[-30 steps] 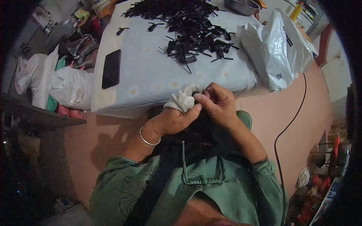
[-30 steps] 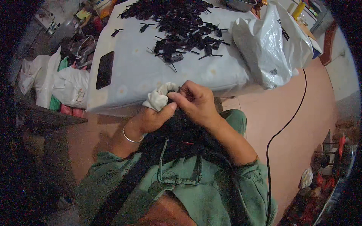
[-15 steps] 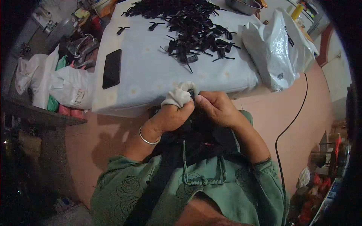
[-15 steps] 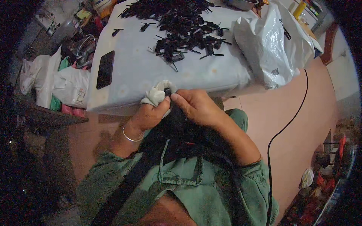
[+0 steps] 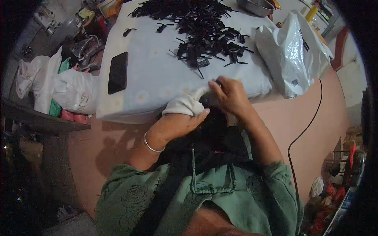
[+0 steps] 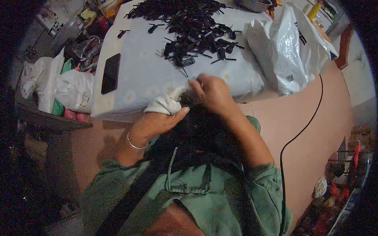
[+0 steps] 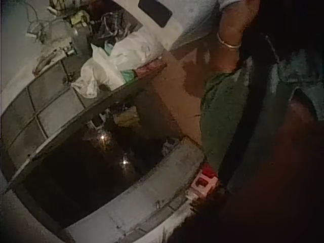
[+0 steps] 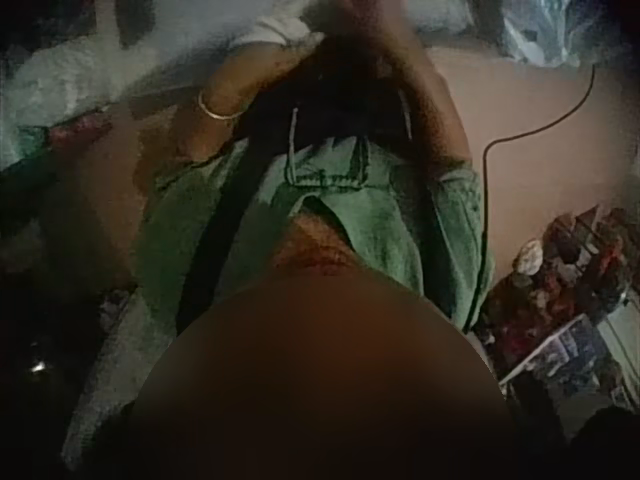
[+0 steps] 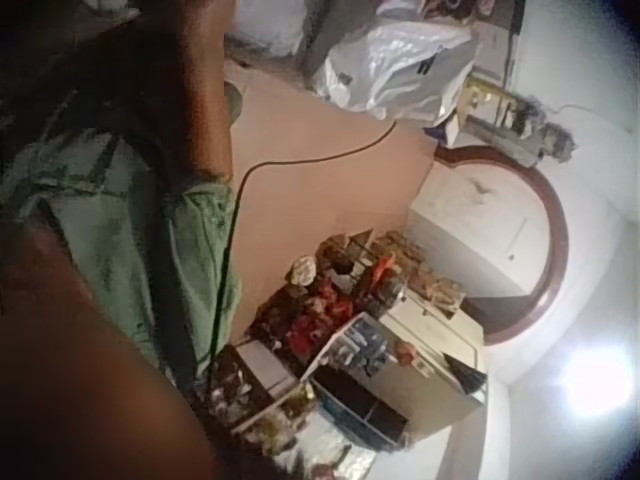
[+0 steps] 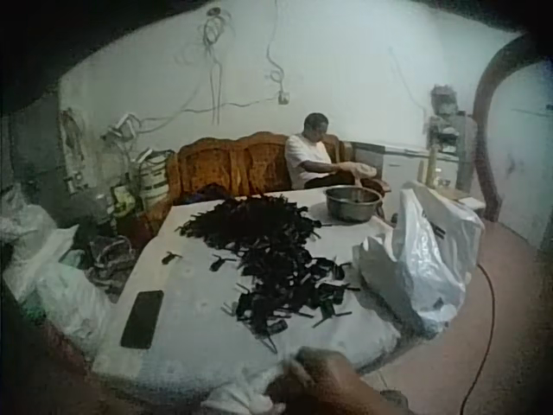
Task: The recorder is cleaning and inspecting small black plastic components using a white cloth.
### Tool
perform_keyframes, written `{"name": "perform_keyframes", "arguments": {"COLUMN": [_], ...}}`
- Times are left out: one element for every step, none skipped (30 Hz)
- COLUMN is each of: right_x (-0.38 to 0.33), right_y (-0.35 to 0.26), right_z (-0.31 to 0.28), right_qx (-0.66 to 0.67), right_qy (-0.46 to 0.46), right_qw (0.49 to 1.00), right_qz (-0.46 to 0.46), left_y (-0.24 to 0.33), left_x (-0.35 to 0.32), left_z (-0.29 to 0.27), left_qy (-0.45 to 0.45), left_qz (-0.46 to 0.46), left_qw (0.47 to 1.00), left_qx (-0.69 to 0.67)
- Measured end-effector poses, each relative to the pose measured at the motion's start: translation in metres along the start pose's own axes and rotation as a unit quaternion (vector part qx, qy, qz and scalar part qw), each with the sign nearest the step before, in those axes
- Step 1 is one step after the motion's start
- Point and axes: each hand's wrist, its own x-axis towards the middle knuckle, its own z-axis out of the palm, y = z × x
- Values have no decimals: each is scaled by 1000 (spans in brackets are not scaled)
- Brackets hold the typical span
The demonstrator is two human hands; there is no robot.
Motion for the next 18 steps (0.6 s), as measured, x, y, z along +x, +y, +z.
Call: {"name": "perform_keyframes", "arguments": {"right_x": [10,20,29,38,43,41,37,31,24,16,6,-3,-7,-12,-15,-17,-20,-23], "right_y": [1,2,5,9,11,12,9,7,5,6,7,6,3,-3,-8,-13,-19,-24], "right_z": [2,4,8,14,16,16,17,15,14,15,15,15,14,12,8,3,0,-3], "right_qx": [-94,-187,-188,-210,-232,-227,-226,-147,-67,-67,-4,58,58,42,26,46,45,45], "right_qy": [74,148,150,124,97,119,117,131,145,142,116,89,90,43,-4,-4,-5,29], "right_qw": [992,969,968,968,966,964,964,978,986,986,987,979,979,985,988,990,990,989], "right_qz": [-33,-65,-66,-66,-65,-75,-78,-64,-50,-52,-112,-172,-171,-162,-152,-136,-137,-134], "left_y": [-3,-9,-13,-16,-18,-19,-20,-20,-21,-24,-27,-31,-37,-43,-45,-44,-41,-38], "left_x": [1,3,5,4,2,2,1,0,-1,1,6,9,10,10,10,11,11,10], "left_z": [3,8,11,12,12,11,9,7,6,7,10,13,15,17,18,20,23,26], "left_qy": [1,57,113,112,102,90,93,129,164,167,187,202,201,140,78,78,120,162], "left_qz": [0,26,51,52,-64,-180,-182,-203,-221,-222,-233,-238,-238,-214,-189,-188,-182,-175], "left_qw": [1000,997,989,989,979,948,947,911,866,865,780,675,675,660,642,641,686,727], "left_qx": [1,-41,-83,-82,-166,-247,-246,-334,-418,-418,-550,-668,-669,-706,-739,-740,-694,-644]}}
